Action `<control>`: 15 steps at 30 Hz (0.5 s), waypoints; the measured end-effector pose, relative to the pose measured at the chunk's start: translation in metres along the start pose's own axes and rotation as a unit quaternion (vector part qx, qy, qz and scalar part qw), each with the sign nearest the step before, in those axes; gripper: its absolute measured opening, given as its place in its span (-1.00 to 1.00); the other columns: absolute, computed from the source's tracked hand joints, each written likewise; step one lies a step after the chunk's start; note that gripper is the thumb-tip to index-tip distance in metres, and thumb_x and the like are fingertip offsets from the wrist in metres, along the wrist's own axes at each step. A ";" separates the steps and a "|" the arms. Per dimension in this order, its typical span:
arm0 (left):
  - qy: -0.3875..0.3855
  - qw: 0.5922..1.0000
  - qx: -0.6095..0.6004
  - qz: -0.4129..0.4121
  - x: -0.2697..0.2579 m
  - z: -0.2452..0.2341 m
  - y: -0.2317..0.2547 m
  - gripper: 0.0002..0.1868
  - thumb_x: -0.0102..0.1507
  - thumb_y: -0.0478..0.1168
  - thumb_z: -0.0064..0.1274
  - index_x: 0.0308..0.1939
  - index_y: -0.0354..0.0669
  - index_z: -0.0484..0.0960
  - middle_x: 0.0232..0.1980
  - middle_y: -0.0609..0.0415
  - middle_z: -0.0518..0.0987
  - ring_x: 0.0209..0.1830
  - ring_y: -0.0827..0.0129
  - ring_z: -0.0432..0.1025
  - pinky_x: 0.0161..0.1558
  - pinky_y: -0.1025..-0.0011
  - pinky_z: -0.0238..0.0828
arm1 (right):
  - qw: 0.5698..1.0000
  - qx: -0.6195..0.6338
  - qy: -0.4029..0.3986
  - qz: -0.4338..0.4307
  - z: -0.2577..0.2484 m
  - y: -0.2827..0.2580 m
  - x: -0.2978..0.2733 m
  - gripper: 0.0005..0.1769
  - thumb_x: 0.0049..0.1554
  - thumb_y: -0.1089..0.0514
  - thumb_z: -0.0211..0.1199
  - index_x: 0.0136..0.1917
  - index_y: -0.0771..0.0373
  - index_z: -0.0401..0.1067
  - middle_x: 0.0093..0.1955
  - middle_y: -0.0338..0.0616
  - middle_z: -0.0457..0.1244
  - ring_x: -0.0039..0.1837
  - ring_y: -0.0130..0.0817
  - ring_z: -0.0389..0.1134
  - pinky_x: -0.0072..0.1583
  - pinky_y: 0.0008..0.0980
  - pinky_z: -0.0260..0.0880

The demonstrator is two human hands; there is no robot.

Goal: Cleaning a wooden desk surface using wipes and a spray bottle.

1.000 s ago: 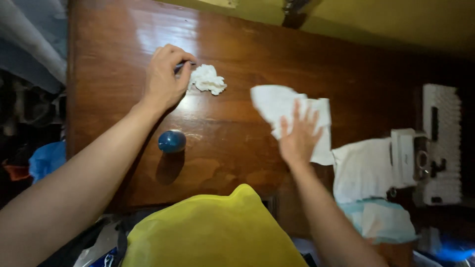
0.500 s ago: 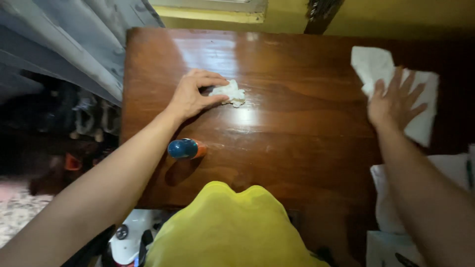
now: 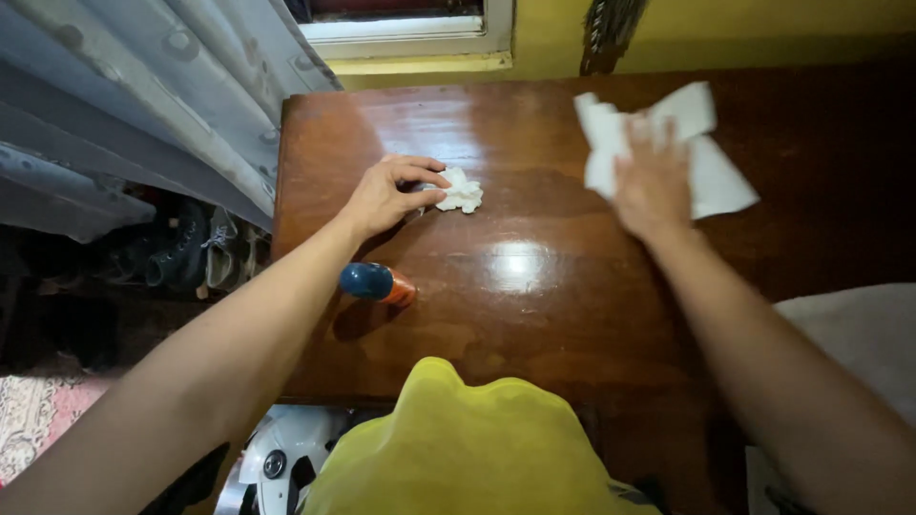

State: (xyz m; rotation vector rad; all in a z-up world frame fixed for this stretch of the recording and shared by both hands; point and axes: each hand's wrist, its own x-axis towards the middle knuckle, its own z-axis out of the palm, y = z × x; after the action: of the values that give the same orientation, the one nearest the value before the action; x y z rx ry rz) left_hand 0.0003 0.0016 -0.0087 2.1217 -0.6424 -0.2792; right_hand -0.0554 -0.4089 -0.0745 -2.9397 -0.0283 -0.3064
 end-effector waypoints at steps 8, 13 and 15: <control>-0.003 1.000 0.009 0.011 -0.005 -0.004 0.001 -0.78 0.19 -0.13 0.29 -0.09 0.06 0.81 0.24 0.15 0.65 0.31 0.19 0.37 0.39 0.25 0.21 | 0.985 0.078 -0.102 -0.115 -0.059 -0.093 -0.040 -0.41 0.36 -0.03 -0.20 0.61 0.09 0.08 0.67 -0.08 -0.05 0.67 0.10 -0.17 0.57 0.13 -0.24; -0.005 1.000 -0.016 0.005 -0.010 -0.002 0.001 -0.77 0.19 -0.11 0.27 -0.08 0.07 0.79 0.26 0.15 0.64 0.32 0.20 0.38 0.38 0.26 0.23 | 0.982 0.151 -0.033 -0.112 -0.018 0.004 -0.057 -0.41 0.40 0.09 -0.14 0.61 0.38 0.08 0.64 0.22 0.00 0.68 0.14 -0.06 0.63 0.00 -0.13; 0.002 1.000 0.006 0.010 -0.010 -0.004 0.003 -0.77 0.19 -0.10 0.28 -0.08 0.07 0.80 0.26 0.14 0.64 0.32 0.20 0.39 0.39 0.25 0.22 | 0.996 0.015 -0.067 0.057 -0.014 0.058 -0.057 -0.36 0.41 0.15 -0.07 0.68 0.47 0.08 0.51 0.34 0.13 0.60 0.21 0.07 0.66 0.11 -0.09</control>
State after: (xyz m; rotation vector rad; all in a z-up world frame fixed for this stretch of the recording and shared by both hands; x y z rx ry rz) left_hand -0.0074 0.0081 -0.0048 2.1266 -0.6643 -0.2607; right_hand -0.1121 -0.4686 -0.0829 -2.9134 0.1148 -0.0907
